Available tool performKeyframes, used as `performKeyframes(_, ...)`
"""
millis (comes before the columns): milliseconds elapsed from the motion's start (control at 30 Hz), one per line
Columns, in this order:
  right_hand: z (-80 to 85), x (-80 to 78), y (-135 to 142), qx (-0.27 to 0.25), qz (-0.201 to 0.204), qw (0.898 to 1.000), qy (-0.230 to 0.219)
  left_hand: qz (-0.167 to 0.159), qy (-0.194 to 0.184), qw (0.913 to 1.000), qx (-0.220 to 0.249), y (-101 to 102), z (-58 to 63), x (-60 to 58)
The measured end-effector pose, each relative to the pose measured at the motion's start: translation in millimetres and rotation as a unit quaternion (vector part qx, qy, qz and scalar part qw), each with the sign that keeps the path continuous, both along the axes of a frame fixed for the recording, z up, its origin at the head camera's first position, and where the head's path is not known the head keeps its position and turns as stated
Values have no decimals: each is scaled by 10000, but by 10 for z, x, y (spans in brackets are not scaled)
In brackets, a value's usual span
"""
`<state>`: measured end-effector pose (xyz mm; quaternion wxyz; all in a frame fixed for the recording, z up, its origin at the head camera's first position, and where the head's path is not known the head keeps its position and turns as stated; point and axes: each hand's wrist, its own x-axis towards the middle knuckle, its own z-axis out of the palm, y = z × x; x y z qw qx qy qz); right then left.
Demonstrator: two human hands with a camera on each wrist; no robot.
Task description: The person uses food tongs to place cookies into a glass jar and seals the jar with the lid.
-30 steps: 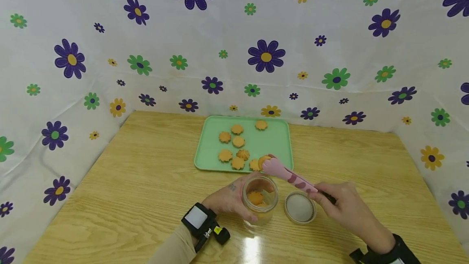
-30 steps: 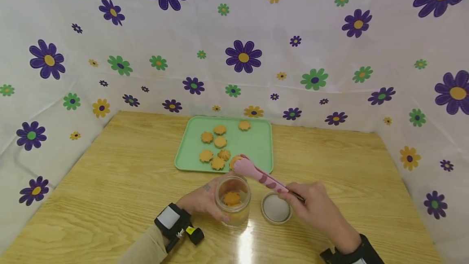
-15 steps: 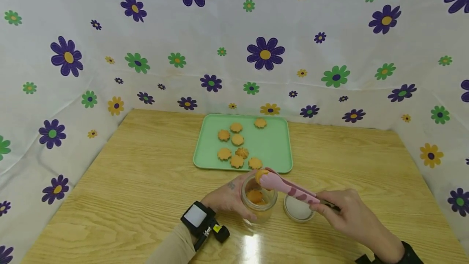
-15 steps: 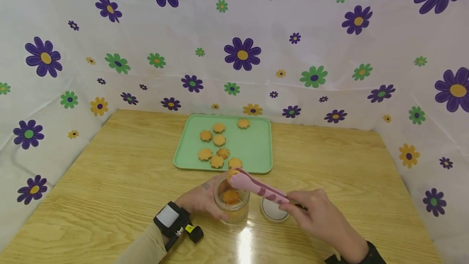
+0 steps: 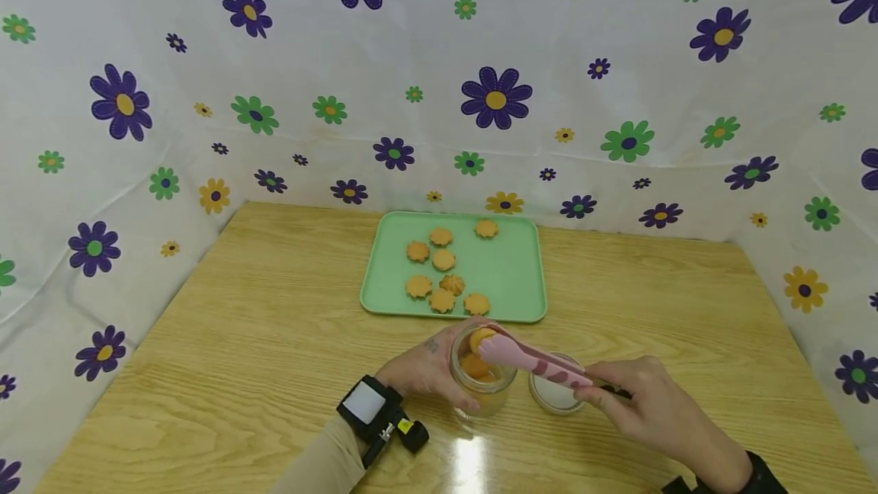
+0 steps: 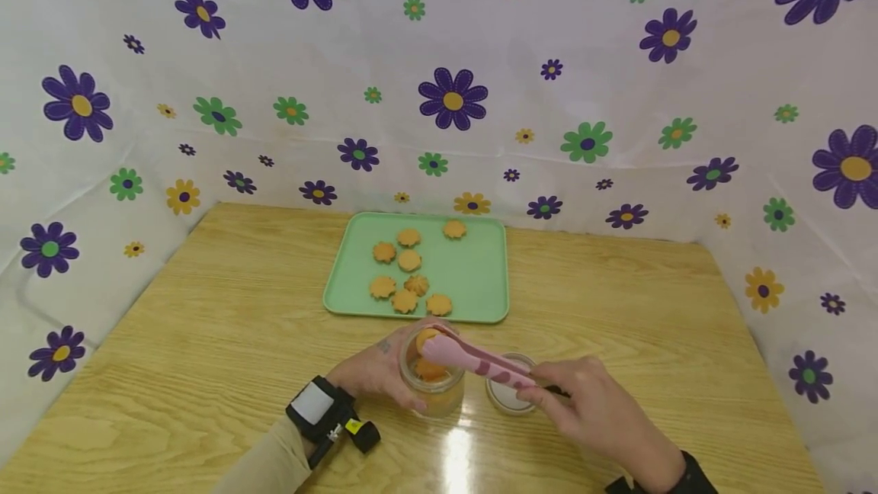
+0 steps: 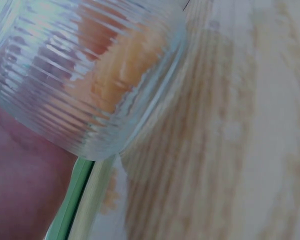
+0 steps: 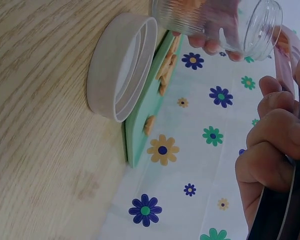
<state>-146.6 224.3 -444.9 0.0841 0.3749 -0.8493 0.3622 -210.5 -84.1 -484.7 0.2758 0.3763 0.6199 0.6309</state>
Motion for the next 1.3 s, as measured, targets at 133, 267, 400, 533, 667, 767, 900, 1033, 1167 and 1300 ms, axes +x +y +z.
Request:
performKeyframes(133, 7, -1, -13, -13, 71, 10000, -41, -2, 6, 10000, 61, 3, 20, 8)
performKeyframes(267, 8, -2, -17, -6, 106, 9999, -91, 32, 50, 10000, 67, 4, 25, 11)
performKeyframes(400, 7, -9, -15, -7, 149, 9999, -81, 43, 118, 9999, 27, 5, 43, 9)
performKeyframes(533, 0, -8, -16, -39, 212, 9997, -67, 24, 161, 9998, 83, 6, 8, -9)
performKeyframes(667, 4, 2, -19, -39, 241, 9997, -47, 57, 221, 9997, 110, 6, -124, -57)
performKeyframes(767, 14, 13, -26, -5, 226, 9997, -2, 62, 346, 9993, 126, 15, -207, -90)
performKeyframes(900, 27, 28, -36, 26, 220, 9997, 70, 18, 374, 9991, 195, 28, -233, -98)
performKeyframes(1033, 39, 34, -35, 86, 171, 9997, 135, 15, 214, 9994, 271, 26, -185, -73)
performKeyframes(1167, 49, 37, -36, 170, 105, 9996, 204, -9, 88, 9995, 295, 14, -66, -24)
performKeyframes(1300, 49, 41, -44, 155, 157, 9994, 252, -53, 135, 9996, 249, 7, 32, 8)
